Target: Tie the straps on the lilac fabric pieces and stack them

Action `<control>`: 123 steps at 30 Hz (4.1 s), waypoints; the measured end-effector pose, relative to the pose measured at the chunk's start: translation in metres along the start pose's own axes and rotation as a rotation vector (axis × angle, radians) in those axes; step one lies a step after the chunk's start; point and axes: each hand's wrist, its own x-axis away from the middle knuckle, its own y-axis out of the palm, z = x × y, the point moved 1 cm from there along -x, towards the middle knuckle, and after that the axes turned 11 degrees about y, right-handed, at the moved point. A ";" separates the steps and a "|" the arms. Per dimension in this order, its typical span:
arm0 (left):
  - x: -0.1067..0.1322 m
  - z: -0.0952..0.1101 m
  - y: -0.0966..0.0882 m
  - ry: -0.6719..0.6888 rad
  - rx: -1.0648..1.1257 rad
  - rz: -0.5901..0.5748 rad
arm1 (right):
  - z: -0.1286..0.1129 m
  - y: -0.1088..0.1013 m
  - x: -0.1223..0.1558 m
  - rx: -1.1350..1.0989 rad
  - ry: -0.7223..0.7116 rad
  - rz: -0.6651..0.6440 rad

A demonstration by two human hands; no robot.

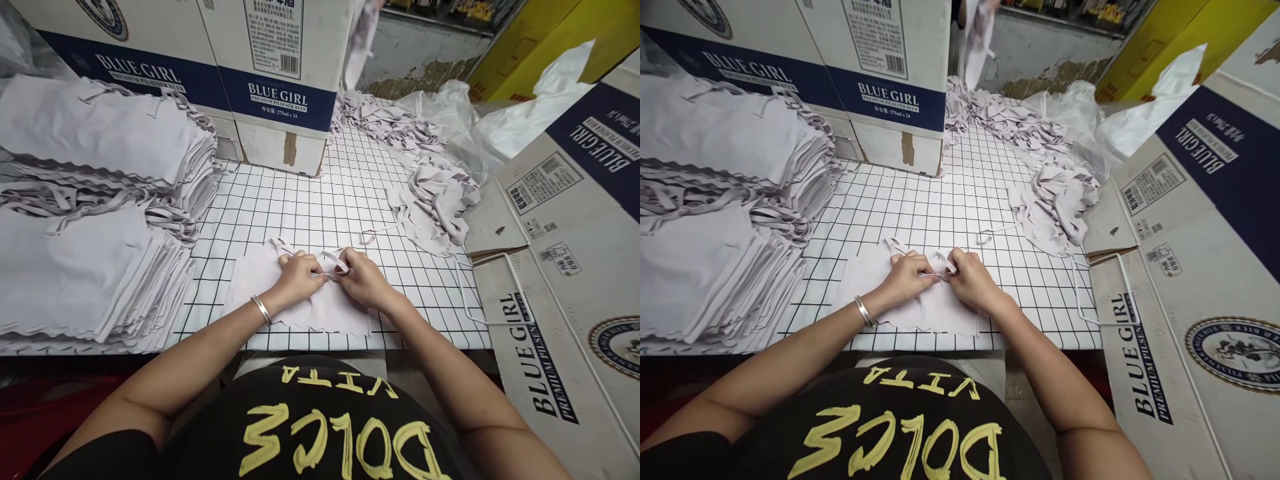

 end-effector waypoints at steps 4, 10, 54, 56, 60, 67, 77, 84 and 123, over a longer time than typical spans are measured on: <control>-0.002 -0.003 -0.005 -0.011 -0.006 0.026 | 0.004 -0.008 -0.002 -0.168 0.110 0.012; 0.000 0.002 0.001 0.033 -0.004 -0.020 | -0.007 0.003 -0.003 -0.603 0.086 -0.029; 0.001 0.003 -0.002 0.008 -0.002 -0.015 | 0.002 0.006 -0.002 -0.562 0.063 0.074; 0.001 0.004 0.000 0.021 -0.009 -0.023 | -0.003 0.009 -0.003 -0.655 0.029 0.058; 0.002 0.005 0.001 0.016 -0.012 -0.024 | -0.010 0.016 -0.001 -0.596 0.037 0.047; 0.002 0.004 -0.001 -0.006 -0.004 -0.027 | -0.013 0.015 0.004 -0.468 0.046 0.039; 0.003 0.004 0.000 -0.016 -0.001 -0.043 | -0.013 0.018 0.008 -0.233 -0.005 0.107; 0.004 0.003 0.003 0.017 -0.021 -0.064 | -0.008 0.015 0.008 -0.003 -0.110 0.154; 0.006 -0.001 0.002 0.080 -0.043 0.030 | 0.005 0.020 0.007 -0.495 0.067 0.150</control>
